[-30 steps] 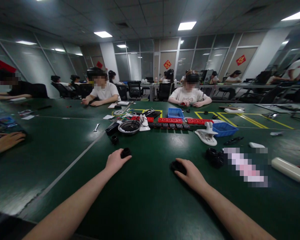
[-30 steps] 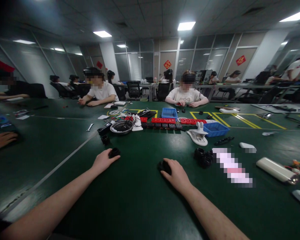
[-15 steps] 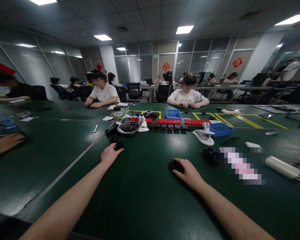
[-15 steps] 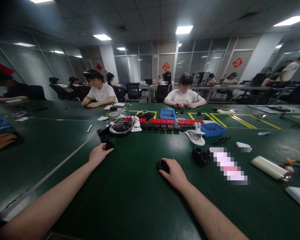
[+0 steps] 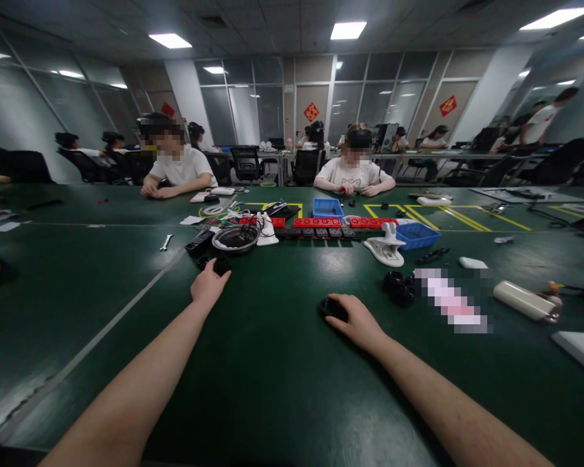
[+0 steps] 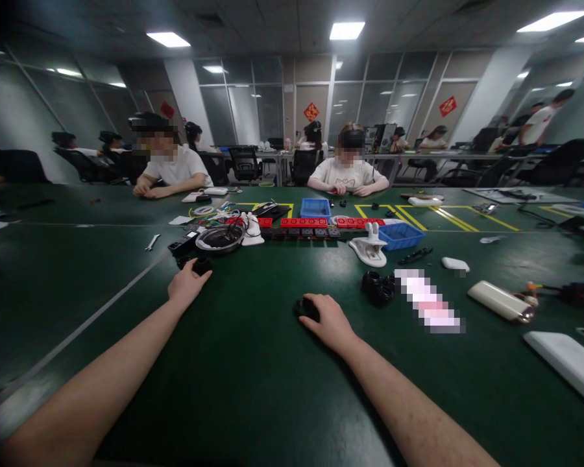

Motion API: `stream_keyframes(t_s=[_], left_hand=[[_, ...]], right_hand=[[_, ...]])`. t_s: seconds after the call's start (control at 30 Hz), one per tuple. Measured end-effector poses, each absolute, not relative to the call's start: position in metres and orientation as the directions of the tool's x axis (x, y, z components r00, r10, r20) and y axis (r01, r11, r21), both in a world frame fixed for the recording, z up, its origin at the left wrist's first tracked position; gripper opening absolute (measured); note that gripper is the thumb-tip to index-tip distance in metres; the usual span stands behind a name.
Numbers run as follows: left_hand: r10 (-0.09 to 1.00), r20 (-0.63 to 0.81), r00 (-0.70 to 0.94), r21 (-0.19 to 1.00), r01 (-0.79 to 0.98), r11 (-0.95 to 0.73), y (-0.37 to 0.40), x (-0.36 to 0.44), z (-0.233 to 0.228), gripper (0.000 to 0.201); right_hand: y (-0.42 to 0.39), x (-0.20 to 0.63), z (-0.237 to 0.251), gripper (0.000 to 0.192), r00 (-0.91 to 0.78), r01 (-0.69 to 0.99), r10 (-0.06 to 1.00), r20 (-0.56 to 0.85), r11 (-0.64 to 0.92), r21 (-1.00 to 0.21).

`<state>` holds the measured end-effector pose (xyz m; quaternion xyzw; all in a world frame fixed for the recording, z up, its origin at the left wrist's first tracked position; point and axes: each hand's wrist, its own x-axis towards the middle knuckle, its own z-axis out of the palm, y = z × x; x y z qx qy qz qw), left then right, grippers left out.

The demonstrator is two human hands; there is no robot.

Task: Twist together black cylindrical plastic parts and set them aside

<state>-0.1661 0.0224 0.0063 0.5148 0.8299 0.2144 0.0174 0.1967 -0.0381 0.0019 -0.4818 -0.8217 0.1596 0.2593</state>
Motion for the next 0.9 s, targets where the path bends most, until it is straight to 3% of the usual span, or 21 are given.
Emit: stream_keyframes(t_s=[0.17, 0.37, 0.5, 0.6, 0.7, 0.83, 0.9], left_hand=[[0.875, 0.336, -0.349, 0.317, 0.916, 0.244, 0.012, -0.151, 0.010, 0.054], [0.958, 0.255, -0.130, 0.309, 0.950, 0.047, -0.004, -0.118, 0.019, 0.038], [0.938, 0.201, 0.282, 0.387, 0.857, -0.340, -0.028, -0.068, 0.019, 0.035], [0.847, 0.253, 0.467, 0.398, 0.748, -0.531, -0.043, -0.024, 0.019, 0.057], [0.805, 0.253, 0.537, 0.412, 0.693, -0.592, -0.044, 0.009, 0.021, 0.078], [0.792, 0.220, 0.570, 0.385, 0.695, -0.607, -0.032, 0.028, 0.023, 0.045], [0.803, 0.225, 0.551, 0.362, 0.718, -0.594, -0.023, 0.026, 0.024, 0.039]], right_hand=[[-0.038, 0.196, 0.003, 0.043, -0.409, 0.713, 0.871, 0.271, 0.491, -0.501], [-0.038, 0.197, 0.002, 0.043, -0.399, 0.700, 0.878, 0.266, 0.479, -0.529], [-0.036, 0.195, -0.002, 0.056, -0.359, 0.676, 0.896, 0.260, 0.442, -0.590], [-0.035, 0.194, -0.003, 0.071, -0.396, 0.596, 0.880, 0.262, 0.463, -0.656], [-0.034, 0.197, -0.004, 0.067, -0.329, 0.535, 0.906, 0.268, 0.412, -0.738], [-0.028, 0.206, -0.003, 0.051, -0.166, 0.527, 0.952, 0.258, 0.306, -0.793], [-0.026, 0.209, -0.003, 0.046, -0.139, 0.530, 0.959, 0.248, 0.284, -0.799]])
